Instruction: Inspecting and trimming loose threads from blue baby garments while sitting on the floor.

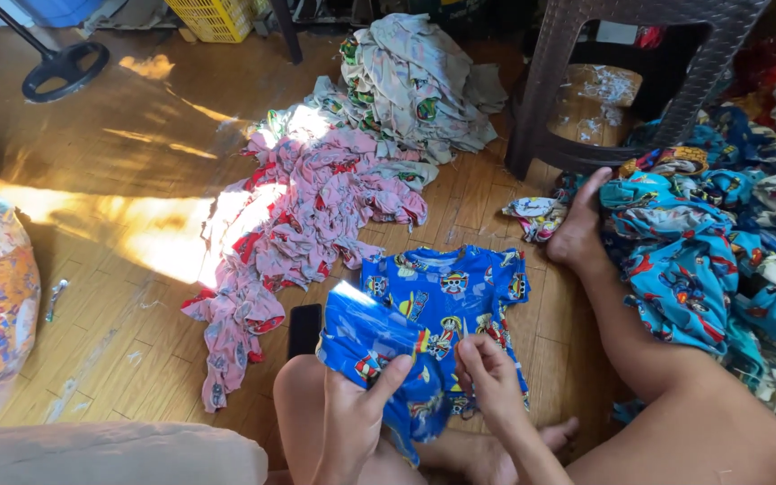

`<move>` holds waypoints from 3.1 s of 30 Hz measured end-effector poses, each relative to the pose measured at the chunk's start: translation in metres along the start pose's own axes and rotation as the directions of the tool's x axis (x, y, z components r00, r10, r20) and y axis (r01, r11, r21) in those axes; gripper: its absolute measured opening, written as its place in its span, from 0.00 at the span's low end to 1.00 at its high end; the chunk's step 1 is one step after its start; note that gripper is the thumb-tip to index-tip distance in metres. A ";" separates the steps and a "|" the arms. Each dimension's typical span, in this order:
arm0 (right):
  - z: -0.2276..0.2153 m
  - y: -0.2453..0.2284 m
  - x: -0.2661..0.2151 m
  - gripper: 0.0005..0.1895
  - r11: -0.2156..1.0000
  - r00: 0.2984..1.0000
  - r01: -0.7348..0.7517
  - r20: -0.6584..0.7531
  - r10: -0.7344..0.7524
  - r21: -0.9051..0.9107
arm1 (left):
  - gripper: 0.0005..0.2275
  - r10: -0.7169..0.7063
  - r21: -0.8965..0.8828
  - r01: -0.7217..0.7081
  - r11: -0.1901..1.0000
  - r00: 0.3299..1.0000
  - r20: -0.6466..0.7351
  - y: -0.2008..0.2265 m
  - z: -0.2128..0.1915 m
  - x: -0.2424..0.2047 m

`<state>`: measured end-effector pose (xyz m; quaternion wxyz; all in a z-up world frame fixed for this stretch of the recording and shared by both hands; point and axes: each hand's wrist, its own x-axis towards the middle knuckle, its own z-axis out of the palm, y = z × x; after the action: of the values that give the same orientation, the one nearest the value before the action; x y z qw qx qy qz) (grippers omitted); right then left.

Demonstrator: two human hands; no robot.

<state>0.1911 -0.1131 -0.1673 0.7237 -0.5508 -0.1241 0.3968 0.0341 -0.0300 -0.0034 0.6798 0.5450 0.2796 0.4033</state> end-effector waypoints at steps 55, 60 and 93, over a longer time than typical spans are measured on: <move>-0.018 -0.242 0.023 0.06 0.645 0.869 0.361 -0.007 -0.494 -0.674 | 0.15 0.504 0.816 -0.194 0.544 0.853 -0.134 0.011 -0.114 0.078; -0.069 -0.227 0.096 0.12 0.233 0.843 0.321 0.165 -0.512 -0.918 | 0.12 0.277 0.718 -0.164 0.676 0.960 -0.042 -0.029 -0.087 0.160; -0.140 0.062 0.252 0.21 0.066 0.980 -0.045 -0.056 -0.190 -0.997 | 0.20 0.059 0.865 -0.429 0.261 0.901 0.429 -0.326 -0.083 0.248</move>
<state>0.4151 -0.0269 -0.3388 0.1797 -0.9205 -0.3258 0.1193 0.1746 0.1980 -0.3248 0.1896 0.9308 0.2620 0.1706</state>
